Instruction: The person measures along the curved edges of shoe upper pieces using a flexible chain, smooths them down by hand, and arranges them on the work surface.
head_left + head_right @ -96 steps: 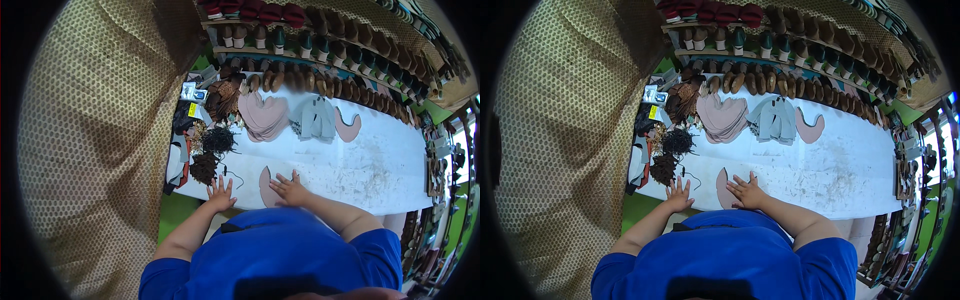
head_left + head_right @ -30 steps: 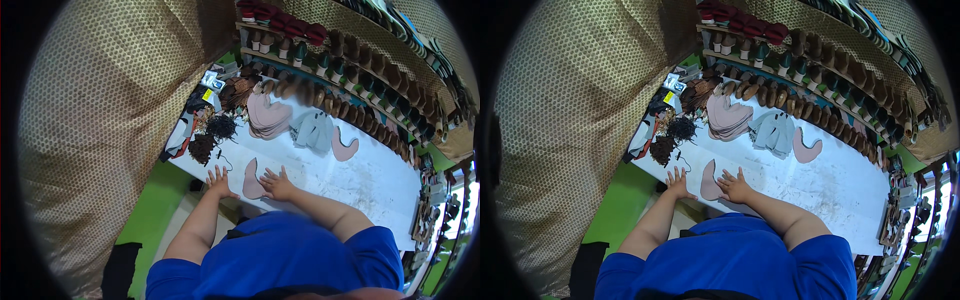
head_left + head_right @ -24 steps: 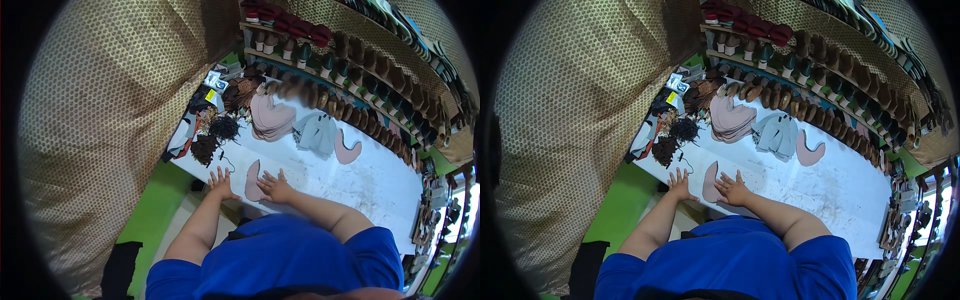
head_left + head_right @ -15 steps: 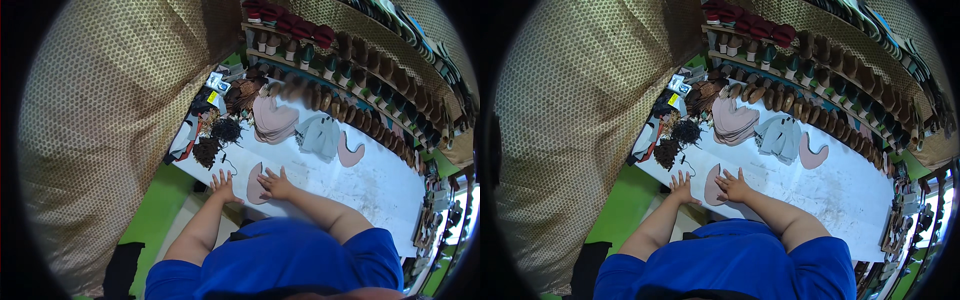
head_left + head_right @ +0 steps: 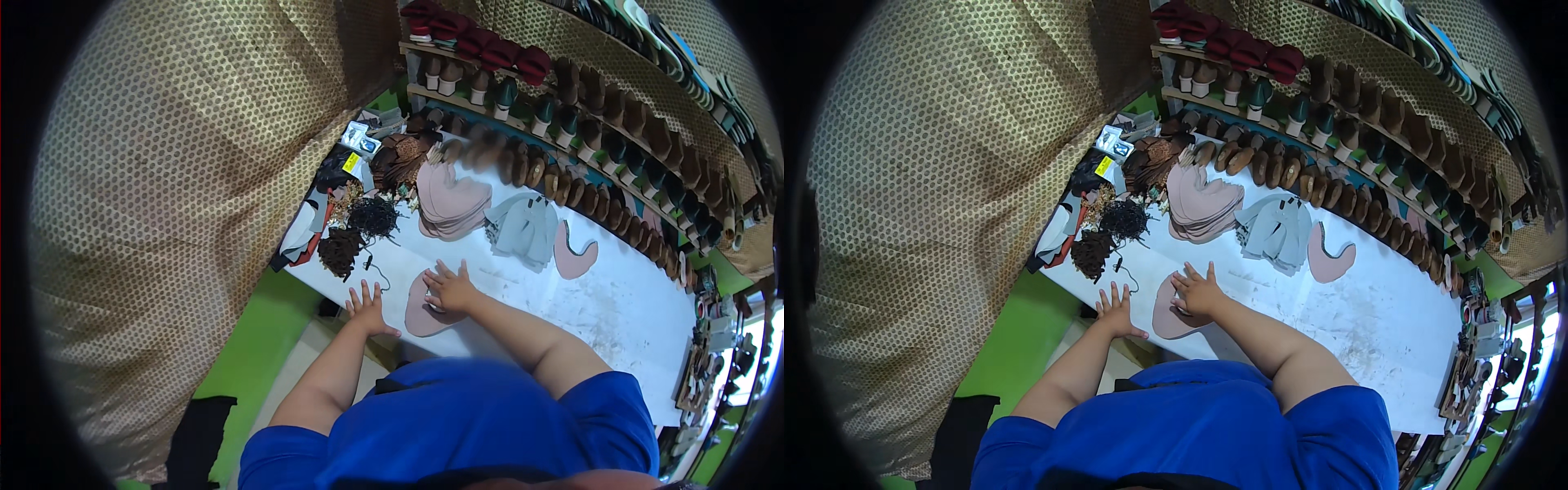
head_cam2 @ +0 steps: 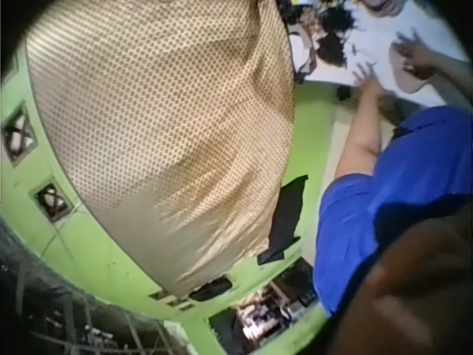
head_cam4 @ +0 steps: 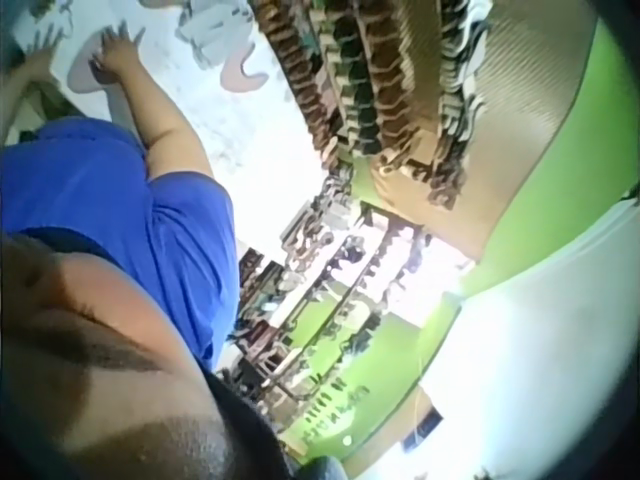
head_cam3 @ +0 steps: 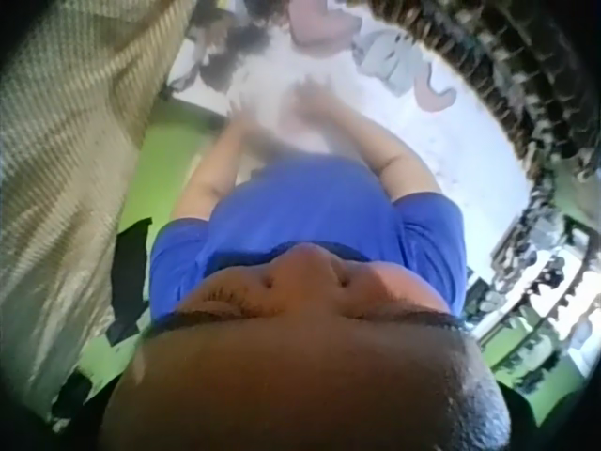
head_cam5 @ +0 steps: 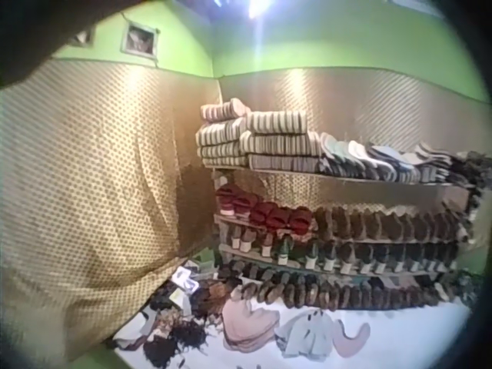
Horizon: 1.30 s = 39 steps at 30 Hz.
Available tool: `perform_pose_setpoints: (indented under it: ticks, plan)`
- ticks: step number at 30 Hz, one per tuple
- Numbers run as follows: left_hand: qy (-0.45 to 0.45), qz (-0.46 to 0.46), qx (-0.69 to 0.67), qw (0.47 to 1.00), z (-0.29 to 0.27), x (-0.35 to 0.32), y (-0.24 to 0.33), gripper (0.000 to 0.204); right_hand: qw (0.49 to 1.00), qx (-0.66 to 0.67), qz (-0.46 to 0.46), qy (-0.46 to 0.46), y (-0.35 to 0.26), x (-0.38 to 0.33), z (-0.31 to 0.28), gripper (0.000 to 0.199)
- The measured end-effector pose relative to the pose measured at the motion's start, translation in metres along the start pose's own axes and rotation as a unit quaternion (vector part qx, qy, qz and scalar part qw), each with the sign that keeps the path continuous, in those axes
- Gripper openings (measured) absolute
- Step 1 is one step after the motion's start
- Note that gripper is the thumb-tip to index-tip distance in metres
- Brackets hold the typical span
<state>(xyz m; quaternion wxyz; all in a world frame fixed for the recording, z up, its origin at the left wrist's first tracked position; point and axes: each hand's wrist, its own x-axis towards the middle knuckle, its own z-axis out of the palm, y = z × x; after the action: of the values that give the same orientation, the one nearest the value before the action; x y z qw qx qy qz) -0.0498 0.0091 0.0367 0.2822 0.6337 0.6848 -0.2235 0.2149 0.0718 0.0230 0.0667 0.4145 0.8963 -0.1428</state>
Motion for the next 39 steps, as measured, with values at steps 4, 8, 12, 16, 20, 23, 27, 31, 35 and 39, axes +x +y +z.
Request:
perform_pose_setpoints:
  ticks: [4, 8, 12, 16, 20, 23, 27, 31, 35, 39]
  plan:
    - [0.006, 0.0, -0.009, 1.0, -0.001, -0.002, 0.001, 0.163, 0.999, 0.013, 0.018, -0.035, 0.001, 0.007, 0.002, 0.073]
    - [0.004, 0.0, -0.013, 1.0, -0.005, -0.006, 0.002, 0.163, 0.998, 0.014, 0.028, -0.05, 0.001, 0.011, -0.002, 0.076]
    - [0.004, 0.003, -0.022, 1.0, -0.002, -0.004, -0.001, 0.162, 0.998, -0.029, -0.001, -0.054, -0.024, -0.009, -0.005, 0.079]
    - [0.01, 0.001, -0.016, 1.0, -0.001, -0.002, 0.0, 0.163, 0.994, -0.019, -0.034, -0.104, -0.033, -0.03, 0.006, 0.082]
    - [0.006, 0.0, -0.017, 1.0, 0.0, -0.002, -0.001, 0.162, 0.996, -0.04, -0.065, -0.042, -0.032, -0.044, 0.009, 0.084]
    - [0.005, 0.007, -0.017, 1.0, 0.003, 0.0, -0.004, 0.164, 0.995, -0.031, -0.076, -0.061, -0.022, -0.061, 0.022, 0.084]
    - [0.004, 0.003, -0.019, 1.0, 0.0, -0.001, -0.002, 0.162, 0.997, -0.035, -0.074, 0.002, -0.013, -0.08, 0.024, 0.085]
    - [0.006, 0.014, -0.017, 1.0, 0.004, 0.005, -0.006, 0.165, 0.998, -0.033, -0.044, -0.026, -0.001, -0.105, 0.032, 0.086]
    - [0.005, 0.018, -0.024, 1.0, 0.003, 0.003, -0.004, 0.165, 1.0, -0.005, -0.006, -0.022, 0.017, -0.117, 0.034, 0.085]
    - [0.003, 0.016, -0.02, 1.0, 0.004, 0.003, -0.005, 0.166, 0.998, 0.004, 0.05, -0.03, 0.022, -0.117, 0.036, 0.083]
